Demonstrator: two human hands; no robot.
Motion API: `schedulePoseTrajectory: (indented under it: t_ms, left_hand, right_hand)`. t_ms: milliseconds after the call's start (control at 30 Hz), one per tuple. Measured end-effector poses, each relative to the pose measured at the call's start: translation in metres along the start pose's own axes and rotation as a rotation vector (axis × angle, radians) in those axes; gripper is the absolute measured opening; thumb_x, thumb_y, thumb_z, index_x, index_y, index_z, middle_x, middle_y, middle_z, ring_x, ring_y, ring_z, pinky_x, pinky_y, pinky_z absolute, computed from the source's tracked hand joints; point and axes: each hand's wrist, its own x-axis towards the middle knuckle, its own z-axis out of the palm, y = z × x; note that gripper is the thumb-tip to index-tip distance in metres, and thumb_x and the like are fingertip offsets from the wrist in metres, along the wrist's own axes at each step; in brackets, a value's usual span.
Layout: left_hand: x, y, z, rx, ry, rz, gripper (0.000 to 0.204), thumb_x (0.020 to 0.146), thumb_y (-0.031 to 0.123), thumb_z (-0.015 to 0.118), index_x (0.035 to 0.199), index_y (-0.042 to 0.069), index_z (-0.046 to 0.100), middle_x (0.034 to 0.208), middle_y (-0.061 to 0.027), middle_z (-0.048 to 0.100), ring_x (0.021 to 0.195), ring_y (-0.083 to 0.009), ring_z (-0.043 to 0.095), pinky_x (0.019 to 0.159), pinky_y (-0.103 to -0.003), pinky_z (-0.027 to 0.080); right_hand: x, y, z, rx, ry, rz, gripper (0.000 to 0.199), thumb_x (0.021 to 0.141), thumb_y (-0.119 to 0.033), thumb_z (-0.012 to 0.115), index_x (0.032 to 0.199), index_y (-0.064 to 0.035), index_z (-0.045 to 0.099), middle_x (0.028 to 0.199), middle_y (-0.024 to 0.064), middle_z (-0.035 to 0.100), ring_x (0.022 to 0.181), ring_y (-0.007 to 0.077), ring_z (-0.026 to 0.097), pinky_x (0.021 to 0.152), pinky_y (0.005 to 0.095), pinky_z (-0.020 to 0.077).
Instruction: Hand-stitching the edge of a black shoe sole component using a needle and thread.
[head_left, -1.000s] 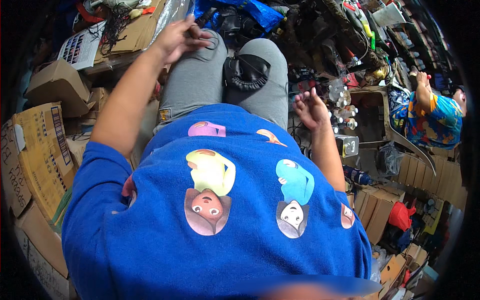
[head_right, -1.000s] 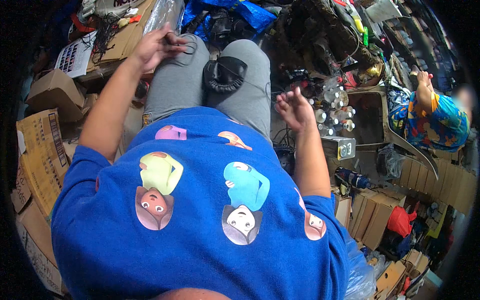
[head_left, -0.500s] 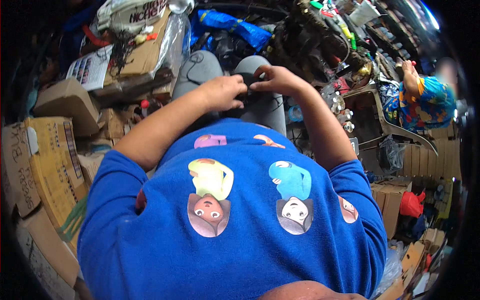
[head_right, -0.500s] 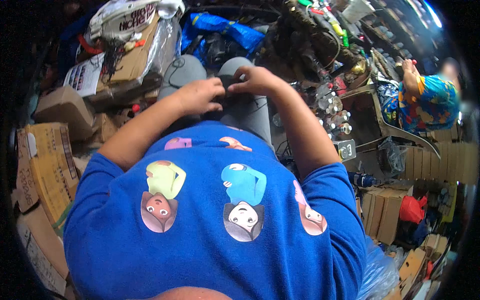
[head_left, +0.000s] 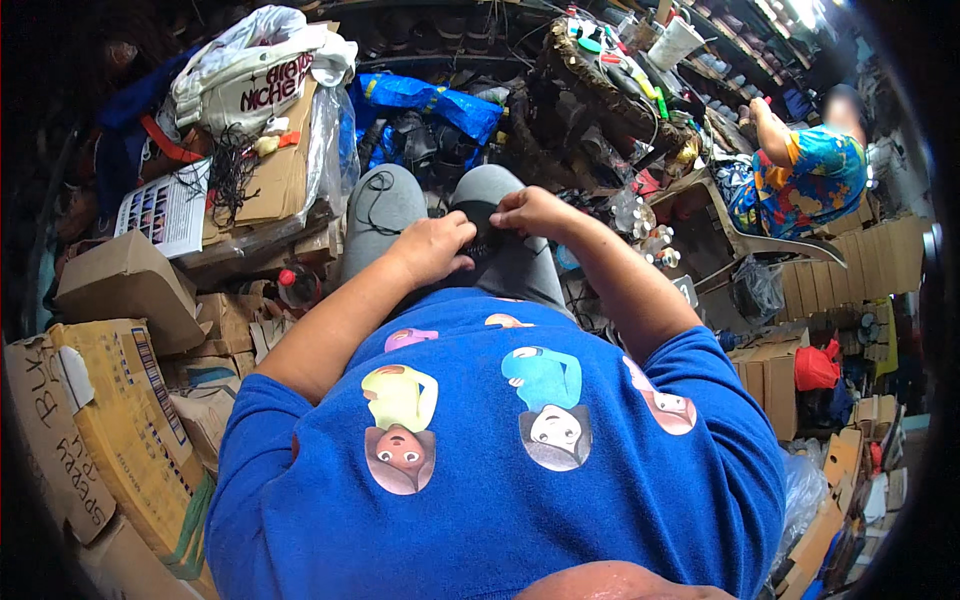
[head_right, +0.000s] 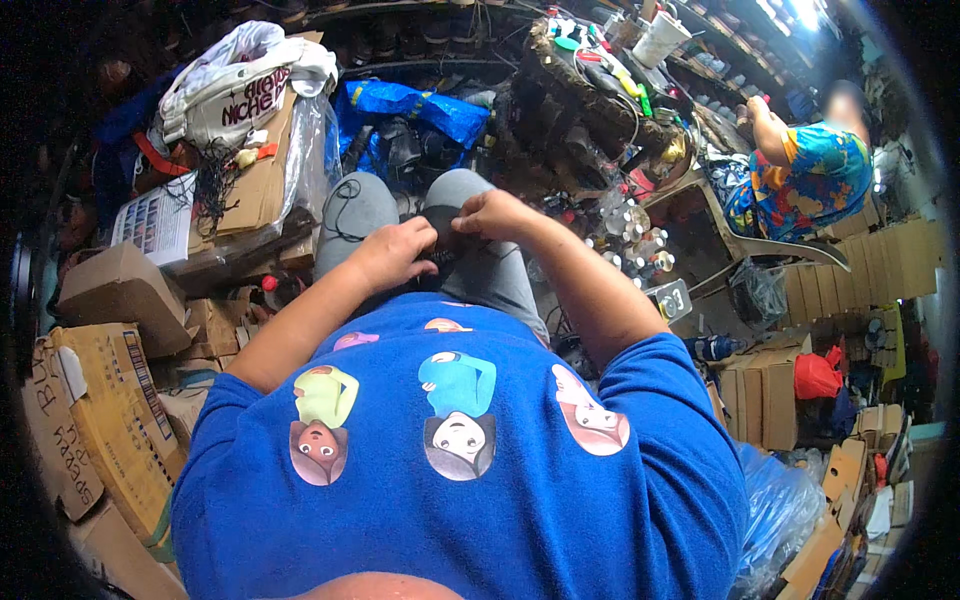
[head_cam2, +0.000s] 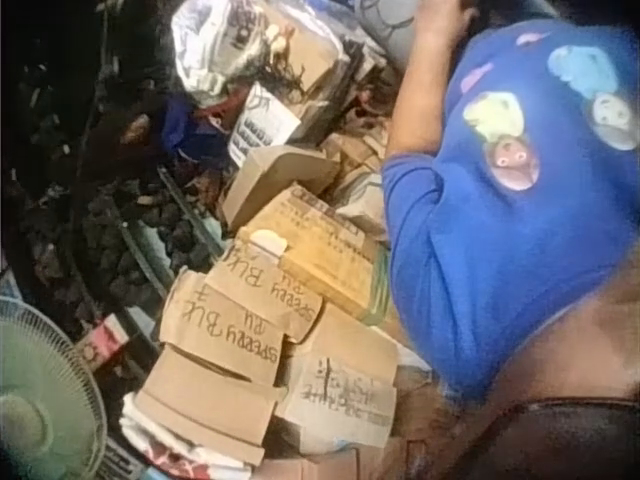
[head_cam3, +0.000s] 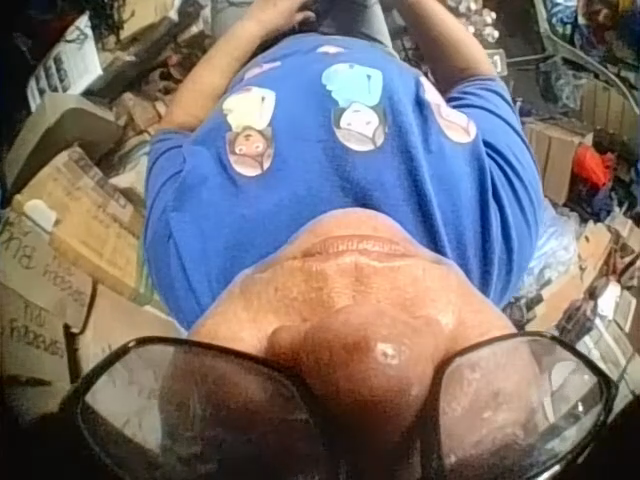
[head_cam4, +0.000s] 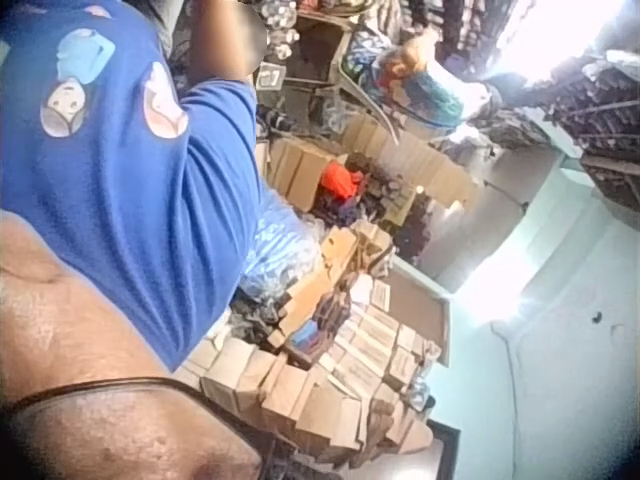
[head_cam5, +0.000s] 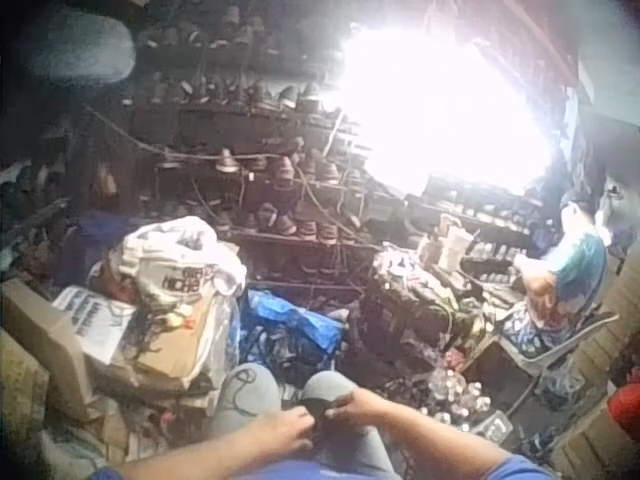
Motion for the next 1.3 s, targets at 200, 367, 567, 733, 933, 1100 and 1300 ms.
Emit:
schedulePoseTrajectory:
  t_ms: [200,367,567,733,933,1100,1300]
  left_hand:
    - [0.021,-0.008,0.001,-0.064,0.128,0.044,0.03,0.07,0.026,0.072,0.086,0.009,0.055,0.09,-0.0097,0.056,0.08,-0.0314,0.061,0.069,-0.042,0.05]
    - [0.032,-0.018,-0.014,-0.732,0.126,-0.147,0.015,0.079,0.015,0.068,0.081,0.001,0.063,0.071,-0.0029,0.059,0.073,-0.0084,0.054,0.064,-0.027,0.043]
    - [0.032,-0.065,-0.049,-0.35,0.352,-0.201,0.021,0.079,0.022,0.065,0.085,0.003,0.065,0.087,-0.0098,0.062,0.086,-0.0222,0.059,0.078,-0.032,0.046]
    - [0.089,-0.037,-0.01,-0.336,0.053,-0.069,0.021,0.078,0.023,0.066,0.09,0.005,0.066,0.096,-0.0102,0.062,0.097,-0.0253,0.057,0.084,-0.033,0.045]
    - [0.112,-0.047,-0.001,-0.51,-0.185,-0.097,0.021,0.078,0.022,0.068,0.087,0.004,0.064,0.084,-0.0078,0.064,0.083,-0.0177,0.06,0.077,-0.03,0.046]
    - [0.116,-0.064,-0.002,-0.87,-0.322,-0.111,0.02,0.079,0.019,0.068,0.09,0.003,0.065,0.085,-0.0015,0.064,0.082,-0.0101,0.057,0.079,-0.026,0.044]
    - [0.117,-0.063,-0.006,-0.932,-0.406,-0.177,0.024,0.078,0.017,0.068,0.098,0.002,0.067,0.091,-0.004,0.066,0.089,-0.0132,0.058,0.088,-0.028,0.043]
  right_hand:
    - [0.002,0.01,-0.021,0.167,0.071,0.082,0.028,0.082,-0.033,0.067,0.083,-0.0043,0.066,0.067,-0.0016,0.055,0.06,0.0083,0.045,0.055,0.0261,0.0371]
    - [-0.001,0.034,-0.023,0.04,0.215,-0.027,0.031,0.078,-0.033,0.069,0.084,-0.0034,0.063,0.068,0.0054,0.058,0.062,0.0165,0.053,0.06,0.0308,0.0424]
    - [-0.008,0.007,-0.025,-0.144,0.273,-0.031,0.035,0.077,-0.034,0.067,0.088,-0.001,0.064,0.072,0.0135,0.061,0.068,0.0224,0.059,0.063,0.0351,0.0464]
    - [-0.005,0.024,-0.027,0.012,-0.074,-0.018,0.029,0.081,-0.027,0.06,0.083,0.0016,0.063,0.062,0.0049,0.052,0.061,0.0119,0.05,0.058,0.0312,0.0439]
    - [-0.054,0.023,-0.059,0.437,0.086,-0.117,0.023,0.084,-0.026,0.062,0.082,-0.0034,0.065,0.066,-0.0025,0.056,0.064,0.0066,0.049,0.063,0.0219,0.0418]
    - [-0.04,0.025,-0.032,0.103,0.258,-0.237,0.02,0.08,-0.011,0.067,0.1,-0.0093,0.07,0.075,0.0044,0.057,0.07,0.0111,0.058,0.062,0.026,0.0459]
    - [-0.023,0.024,-0.03,-0.121,0.246,-0.213,0.021,0.078,-0.011,0.066,0.098,-0.0105,0.07,0.072,0.0093,0.057,0.064,0.0182,0.06,0.059,0.0298,0.0469]
